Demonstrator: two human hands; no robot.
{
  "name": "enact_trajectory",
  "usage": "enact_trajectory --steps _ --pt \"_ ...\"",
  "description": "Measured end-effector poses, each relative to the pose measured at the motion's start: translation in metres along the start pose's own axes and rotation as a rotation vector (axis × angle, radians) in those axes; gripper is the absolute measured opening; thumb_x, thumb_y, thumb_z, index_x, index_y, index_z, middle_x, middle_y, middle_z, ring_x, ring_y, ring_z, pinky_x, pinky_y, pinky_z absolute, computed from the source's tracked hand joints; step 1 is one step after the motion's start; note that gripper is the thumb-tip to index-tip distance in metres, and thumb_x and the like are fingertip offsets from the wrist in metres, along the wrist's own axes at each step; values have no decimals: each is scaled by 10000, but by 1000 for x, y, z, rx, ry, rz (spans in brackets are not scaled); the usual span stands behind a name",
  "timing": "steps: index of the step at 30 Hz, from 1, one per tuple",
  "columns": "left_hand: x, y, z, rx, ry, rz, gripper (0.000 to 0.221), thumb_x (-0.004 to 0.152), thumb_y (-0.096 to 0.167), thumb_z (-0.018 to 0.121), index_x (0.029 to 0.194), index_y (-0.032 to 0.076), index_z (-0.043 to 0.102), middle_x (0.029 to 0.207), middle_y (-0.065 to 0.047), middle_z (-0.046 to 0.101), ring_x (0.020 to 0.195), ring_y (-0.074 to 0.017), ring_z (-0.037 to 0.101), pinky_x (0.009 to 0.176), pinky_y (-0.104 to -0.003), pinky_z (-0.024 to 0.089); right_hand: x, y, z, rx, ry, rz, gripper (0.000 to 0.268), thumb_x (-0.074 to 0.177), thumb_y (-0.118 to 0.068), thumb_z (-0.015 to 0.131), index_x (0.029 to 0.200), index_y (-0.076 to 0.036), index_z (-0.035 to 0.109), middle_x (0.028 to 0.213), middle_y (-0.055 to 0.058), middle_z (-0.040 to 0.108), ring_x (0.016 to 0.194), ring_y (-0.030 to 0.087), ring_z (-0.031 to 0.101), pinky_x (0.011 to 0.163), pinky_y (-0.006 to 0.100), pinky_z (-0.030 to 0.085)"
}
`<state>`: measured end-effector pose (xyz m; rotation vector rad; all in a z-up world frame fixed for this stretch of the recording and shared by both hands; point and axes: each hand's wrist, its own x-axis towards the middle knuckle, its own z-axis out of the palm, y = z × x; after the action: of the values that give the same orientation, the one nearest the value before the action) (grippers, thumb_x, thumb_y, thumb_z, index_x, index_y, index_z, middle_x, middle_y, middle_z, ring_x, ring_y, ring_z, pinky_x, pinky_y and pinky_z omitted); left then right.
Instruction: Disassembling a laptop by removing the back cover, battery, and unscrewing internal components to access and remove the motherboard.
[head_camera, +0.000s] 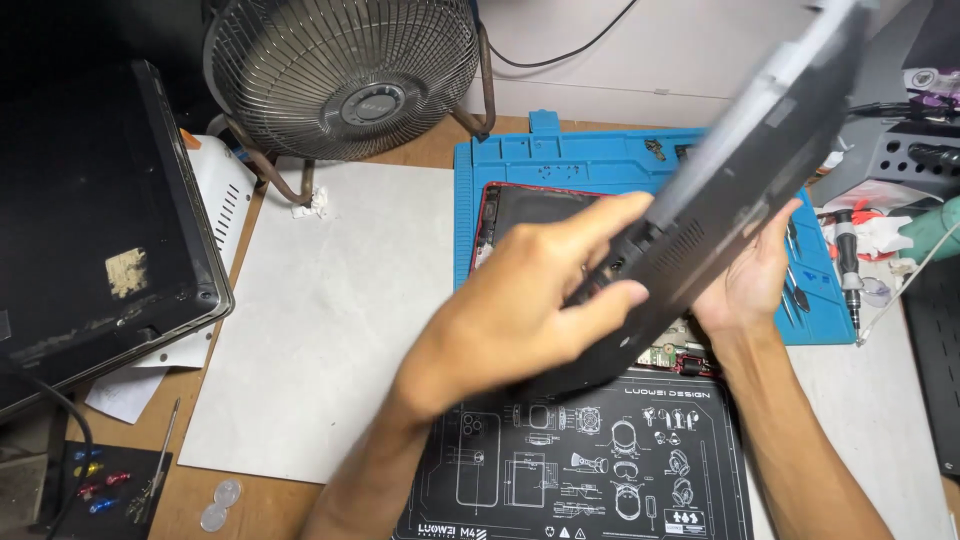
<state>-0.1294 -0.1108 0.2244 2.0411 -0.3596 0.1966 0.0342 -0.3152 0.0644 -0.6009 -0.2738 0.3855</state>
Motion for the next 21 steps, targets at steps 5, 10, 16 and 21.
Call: enact_trajectory --steps 5,10,16,21 --pt "-30 53 11 283 -143 114 489 979 145 505 1447 52 400 1080 -168 673 848 -428 674 601 -556 483 7 -14 -44 104 -105 139 546 1062 -639 348 1027 -185 649 914 54 509 710 189 455 857 397 489" --pt "-41 54 30 634 58 274 396 943 -33 571 1325 72 561 904 -66 561 669 -296 575 598 -460 483 5 -23 -29 258 -417 137 792 1150 -686 95 1206 -169 692 1149 66 624 984 211 504 1144 499 336" --pt "-29 30 15 751 130 396 164 906 -72 652 990 50 584 908 -116 491 896 -312 500 894 -449 450 -8 -49 12 -153 37 420 331 945 -469 605 1176 -247 687 1420 152 473 1246 291 503 1014 473 421" --pt "-23 -18 25 488 602 141 276 854 -225 555 945 26 627 1535 -245 257 1527 -534 169 1338 -659 215 -6 -44 35 -565 99 587 579 926 -101 547 1504 -93 513 1308 68 662 1030 164 668 874 281 544"
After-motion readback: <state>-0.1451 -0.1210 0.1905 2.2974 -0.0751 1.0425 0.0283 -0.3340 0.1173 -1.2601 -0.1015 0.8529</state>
